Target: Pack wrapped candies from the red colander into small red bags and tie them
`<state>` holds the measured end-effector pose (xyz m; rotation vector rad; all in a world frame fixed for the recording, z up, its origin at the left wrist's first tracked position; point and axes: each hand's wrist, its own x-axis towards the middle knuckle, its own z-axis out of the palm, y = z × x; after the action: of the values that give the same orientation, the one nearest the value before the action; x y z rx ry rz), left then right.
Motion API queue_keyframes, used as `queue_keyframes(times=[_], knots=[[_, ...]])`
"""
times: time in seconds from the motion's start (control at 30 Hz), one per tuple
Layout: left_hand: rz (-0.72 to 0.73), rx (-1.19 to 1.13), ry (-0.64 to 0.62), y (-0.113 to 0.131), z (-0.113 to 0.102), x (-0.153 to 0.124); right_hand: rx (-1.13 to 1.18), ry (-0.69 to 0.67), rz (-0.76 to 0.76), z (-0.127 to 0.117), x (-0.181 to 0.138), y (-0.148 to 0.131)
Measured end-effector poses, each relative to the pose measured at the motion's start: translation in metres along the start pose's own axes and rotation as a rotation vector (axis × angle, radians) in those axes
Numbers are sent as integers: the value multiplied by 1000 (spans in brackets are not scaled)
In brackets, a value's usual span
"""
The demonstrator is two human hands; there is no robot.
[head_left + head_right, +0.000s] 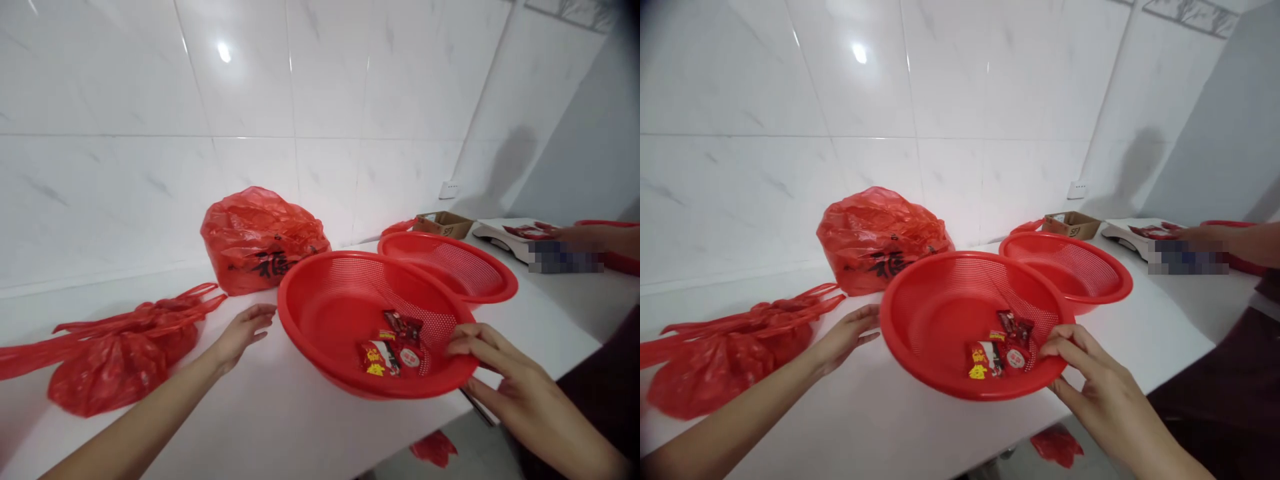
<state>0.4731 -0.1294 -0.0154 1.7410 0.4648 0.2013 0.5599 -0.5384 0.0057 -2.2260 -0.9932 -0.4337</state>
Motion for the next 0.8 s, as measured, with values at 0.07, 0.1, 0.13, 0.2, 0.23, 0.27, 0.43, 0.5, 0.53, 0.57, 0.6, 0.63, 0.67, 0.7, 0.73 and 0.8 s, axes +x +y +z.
queue_keyframes(times=[0.07, 0.1, 0.13, 0.2, 0.23, 0.27, 0.43, 0.5, 0.53, 0.57, 0.6, 0.63, 0.67, 0.7, 0.73, 0.8], knots=[[27, 6, 29, -2, -9, 2, -105, 13, -8, 12, -4, 1], [52, 13, 44, -1, -12, 3, -158, 17, -7, 18, -6, 3], [85, 25, 62, 2, -15, 4, -217, 15, -1, 24, -7, 6], [156, 49, 106, 10, -21, 7, -352, -38, 30, 33, -8, 13], [199, 76, 136, 15, -24, 9, -414, -89, 50, 35, -8, 17], [255, 129, 175, 21, -29, 11, -454, -164, 61, 33, -5, 20], [735, 644, 351, 50, -56, 28, -306, -499, -104, -7, 44, -5], [883, 821, 371, 61, -66, 40, -282, -423, -168, -19, 84, -37], [919, 910, 380, 66, -70, 48, -276, -426, -206, -18, 108, -55], [930, 999, 389, 71, -73, 57, -254, -435, -242, -12, 132, -72], [923, 1084, 394, 76, -75, 66, -217, -439, -252, -1, 157, -89], [906, 1163, 394, 81, -76, 75, -186, -410, -252, 15, 182, -103], [885, 1232, 394, 84, -77, 84, -149, -383, -268, 33, 207, -114], [862, 1292, 390, 88, -78, 92, -85, -334, -311, 54, 231, -123], [835, 1338, 384, 90, -78, 99, -26, -283, -329, 74, 253, -130], [771, 1400, 367, 91, -78, 108, 27, -225, -330, 113, 291, -135]])
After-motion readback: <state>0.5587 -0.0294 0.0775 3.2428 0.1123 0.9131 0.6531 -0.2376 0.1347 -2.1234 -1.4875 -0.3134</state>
